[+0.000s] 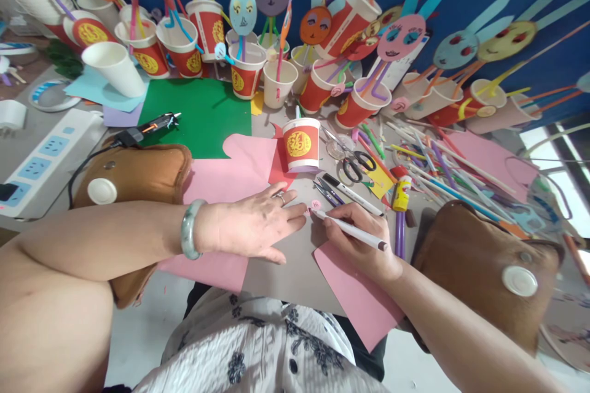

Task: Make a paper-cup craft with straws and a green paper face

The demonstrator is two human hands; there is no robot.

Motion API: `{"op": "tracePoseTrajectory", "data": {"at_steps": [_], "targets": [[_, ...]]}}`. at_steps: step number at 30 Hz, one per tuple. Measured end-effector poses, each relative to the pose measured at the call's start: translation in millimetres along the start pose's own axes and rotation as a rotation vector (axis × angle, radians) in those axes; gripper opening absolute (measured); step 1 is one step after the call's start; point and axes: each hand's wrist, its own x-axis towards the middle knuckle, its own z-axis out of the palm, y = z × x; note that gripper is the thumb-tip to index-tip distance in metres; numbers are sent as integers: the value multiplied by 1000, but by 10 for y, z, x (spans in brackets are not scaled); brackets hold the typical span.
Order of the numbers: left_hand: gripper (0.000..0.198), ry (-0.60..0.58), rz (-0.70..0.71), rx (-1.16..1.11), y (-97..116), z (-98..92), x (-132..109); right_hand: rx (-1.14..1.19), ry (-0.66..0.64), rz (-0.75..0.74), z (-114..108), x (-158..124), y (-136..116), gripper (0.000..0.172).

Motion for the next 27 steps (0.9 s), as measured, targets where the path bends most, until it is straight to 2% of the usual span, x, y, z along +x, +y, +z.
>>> {"op": "tracePoseTrajectory", "data": {"at_steps": [5, 10, 12, 16, 18, 20, 24, 27], "targets": [[70, -12, -5, -1, 6, -4, -1, -5, -2, 16, 1, 10, -20, 11], [72, 23, 2, 16, 8, 3, -9, -10, 3, 4, 10, 0, 6, 10], [71, 22, 12, 24, 4, -6, -9, -13, 61, -23, 13, -40, 52, 10], [68, 27, 27, 34, -2, -33, -8, -11, 288, -60, 23, -125, 131, 10], [66, 40, 26, 31, -1, -37, -11, -26, 321, -96, 27, -123, 135, 16], [65, 48, 22, 23, 0, -29, -14, -21, 277, -184, 30, -87, 134, 22], [66, 47, 22, 8, -17, 5, -8, -29, 89, -422, 49, -22, 204, 32], [65, 48, 41, 4, -39, 6, 9, -91, 42, -522, 83, -26, 273, 40]]}}
